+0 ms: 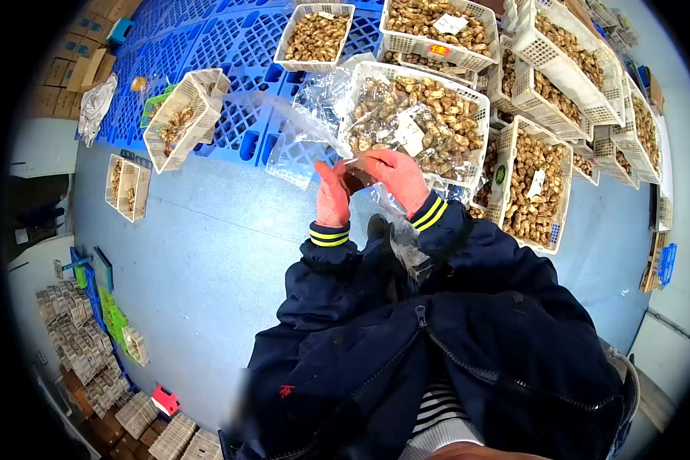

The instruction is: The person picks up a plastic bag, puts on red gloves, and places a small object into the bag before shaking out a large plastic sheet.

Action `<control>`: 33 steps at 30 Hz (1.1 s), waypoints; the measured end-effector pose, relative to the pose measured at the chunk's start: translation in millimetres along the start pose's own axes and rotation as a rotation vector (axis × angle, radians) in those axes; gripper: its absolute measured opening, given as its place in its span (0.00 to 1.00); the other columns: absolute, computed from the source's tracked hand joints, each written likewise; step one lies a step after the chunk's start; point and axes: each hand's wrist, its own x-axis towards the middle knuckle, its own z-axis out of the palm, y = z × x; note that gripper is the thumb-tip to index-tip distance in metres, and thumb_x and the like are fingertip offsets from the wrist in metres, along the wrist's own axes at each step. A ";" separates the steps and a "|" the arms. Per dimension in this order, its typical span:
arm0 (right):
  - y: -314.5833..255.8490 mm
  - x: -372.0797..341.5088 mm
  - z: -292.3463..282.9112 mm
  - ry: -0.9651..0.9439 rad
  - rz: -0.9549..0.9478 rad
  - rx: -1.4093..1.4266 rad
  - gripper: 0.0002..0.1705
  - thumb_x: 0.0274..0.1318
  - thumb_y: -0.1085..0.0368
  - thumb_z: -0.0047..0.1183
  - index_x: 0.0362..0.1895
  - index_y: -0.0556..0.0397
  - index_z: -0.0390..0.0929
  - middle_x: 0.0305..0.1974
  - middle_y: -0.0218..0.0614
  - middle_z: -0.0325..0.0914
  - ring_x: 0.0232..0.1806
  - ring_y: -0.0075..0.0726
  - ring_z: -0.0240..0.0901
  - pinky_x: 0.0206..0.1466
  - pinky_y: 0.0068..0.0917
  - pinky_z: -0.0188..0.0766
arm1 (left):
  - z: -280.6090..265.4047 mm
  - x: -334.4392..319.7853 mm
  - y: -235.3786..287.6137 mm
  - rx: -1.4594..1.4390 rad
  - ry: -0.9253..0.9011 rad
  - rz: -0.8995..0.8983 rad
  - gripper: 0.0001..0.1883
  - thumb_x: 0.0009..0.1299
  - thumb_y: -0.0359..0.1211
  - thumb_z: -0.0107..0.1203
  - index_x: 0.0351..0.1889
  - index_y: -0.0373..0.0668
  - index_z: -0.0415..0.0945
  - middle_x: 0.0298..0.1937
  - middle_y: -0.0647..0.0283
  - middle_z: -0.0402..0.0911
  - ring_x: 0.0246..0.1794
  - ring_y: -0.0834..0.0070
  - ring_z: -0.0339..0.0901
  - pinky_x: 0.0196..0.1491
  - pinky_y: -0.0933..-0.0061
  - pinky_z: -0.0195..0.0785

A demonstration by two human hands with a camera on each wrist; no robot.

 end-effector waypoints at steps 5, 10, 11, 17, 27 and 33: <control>3.8 0.1 -0.5 0.066 0.003 0.012 0.17 0.54 0.57 0.49 0.41 0.57 0.76 0.30 0.33 0.77 0.30 0.22 0.69 0.34 0.20 0.66 | 5.0 -7.1 10.8 0.159 -0.056 -0.006 0.42 0.66 0.62 0.19 0.50 0.31 0.66 0.42 0.57 0.76 0.41 0.71 0.75 0.50 0.72 0.65; -0.7 -1.3 1.1 0.103 -0.007 -0.035 0.16 0.55 0.59 0.48 0.41 0.57 0.76 0.31 0.33 0.77 0.31 0.23 0.70 0.36 0.21 0.66 | -7.5 -1.4 -6.5 0.029 -0.049 -0.047 0.19 0.69 0.38 0.46 0.50 0.33 0.67 0.42 0.60 0.76 0.42 0.74 0.74 0.48 0.74 0.67; -2.0 -1.9 1.4 0.103 -0.016 -0.037 0.16 0.55 0.59 0.48 0.41 0.57 0.76 0.31 0.33 0.77 0.31 0.23 0.70 0.36 0.21 0.66 | -18.2 3.7 -25.0 -0.083 -0.026 -0.015 0.16 0.68 0.37 0.48 0.45 0.32 0.69 0.41 0.61 0.75 0.40 0.77 0.73 0.45 0.75 0.67; -7.0 -8.5 2.5 0.089 -0.016 -0.262 0.15 0.54 0.61 0.48 0.41 0.59 0.75 0.27 0.31 0.75 0.28 0.21 0.66 0.32 0.21 0.64 | -17.1 1.5 -28.4 0.125 0.140 -0.070 0.11 0.63 0.33 0.54 0.35 0.32 0.73 0.28 0.64 0.77 0.27 0.80 0.72 0.33 0.79 0.67; -21.5 -30.8 7.7 -0.145 -0.282 -0.454 0.22 0.51 0.66 0.51 0.52 0.58 0.67 0.40 0.37 0.71 0.40 0.30 0.68 0.43 0.24 0.65 | -17.5 17.7 -42.0 -0.140 0.132 0.005 0.13 0.63 0.38 0.56 0.25 0.37 0.72 0.23 0.65 0.75 0.22 0.80 0.70 0.28 0.79 0.66; 2.7 -21.0 1.7 0.081 0.013 -0.273 0.15 0.54 0.63 0.49 0.44 0.58 0.74 0.32 0.32 0.77 0.33 0.23 0.70 0.37 0.20 0.67 | -18.1 20.7 -42.0 0.204 0.215 0.098 0.30 0.67 0.56 0.40 0.20 0.37 0.70 0.18 0.71 0.67 0.20 0.85 0.60 0.24 0.79 0.56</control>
